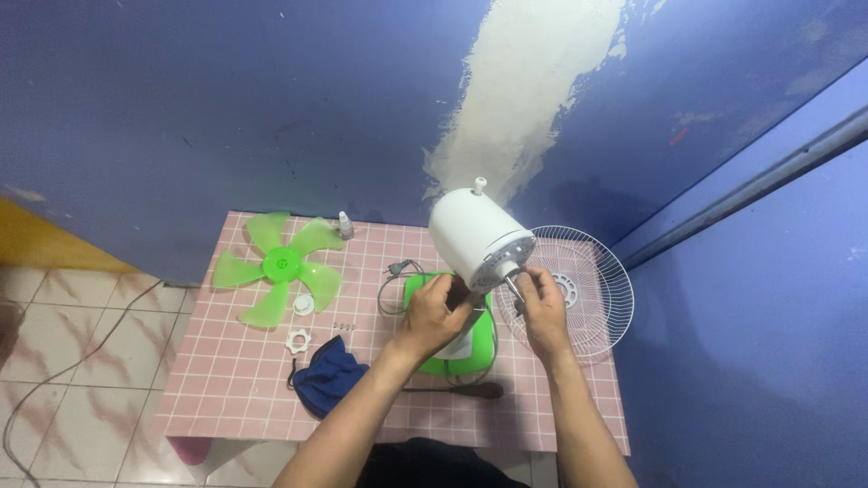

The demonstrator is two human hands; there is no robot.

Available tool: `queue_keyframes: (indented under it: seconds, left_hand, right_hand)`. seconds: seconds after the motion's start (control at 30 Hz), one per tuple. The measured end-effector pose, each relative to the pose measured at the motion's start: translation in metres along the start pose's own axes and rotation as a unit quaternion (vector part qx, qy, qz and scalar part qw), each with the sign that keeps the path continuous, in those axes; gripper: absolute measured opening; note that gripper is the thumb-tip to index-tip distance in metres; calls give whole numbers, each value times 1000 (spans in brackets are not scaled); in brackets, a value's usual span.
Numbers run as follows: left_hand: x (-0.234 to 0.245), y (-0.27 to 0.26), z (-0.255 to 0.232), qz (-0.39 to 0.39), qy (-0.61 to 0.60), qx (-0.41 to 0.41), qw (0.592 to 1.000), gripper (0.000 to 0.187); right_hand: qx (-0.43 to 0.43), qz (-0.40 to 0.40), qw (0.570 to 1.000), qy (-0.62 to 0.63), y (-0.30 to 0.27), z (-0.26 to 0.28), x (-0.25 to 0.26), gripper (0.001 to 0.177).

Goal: The person assembles a small electric fan by attaching the motor housing to the base and securing it with a screwdriver. They handle the fan blade, motor, and protective cage, using a screwdriver to tighten components.

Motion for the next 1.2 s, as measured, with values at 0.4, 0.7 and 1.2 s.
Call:
queue_keyframes:
  seconds: [0.4, 0.7, 1.2]
  left_hand:
    - [35, 52, -56, 19, 269, -305, 913, 121]
    - [11, 80, -54, 221, 261, -243, 908, 124]
    - [16, 84, -41, 195, 194, -254, 927, 119]
  right_hand:
    - [63, -33, 987, -145, -78, 1, -14, 19]
    - [210, -92, 904, -361, -98, 69, -47, 21]
    - [323, -75, 822, -462, -99, 98, -76, 32]
Point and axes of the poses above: each hand's wrist, its own y-axis towards the middle knuckle, its own x-axis out of the back of the hand, z = x × y, the point moved 8 cm from there along y, towards the middle knuckle, and after that the axes turned 5 degrees about x, right-handed, at the moved point
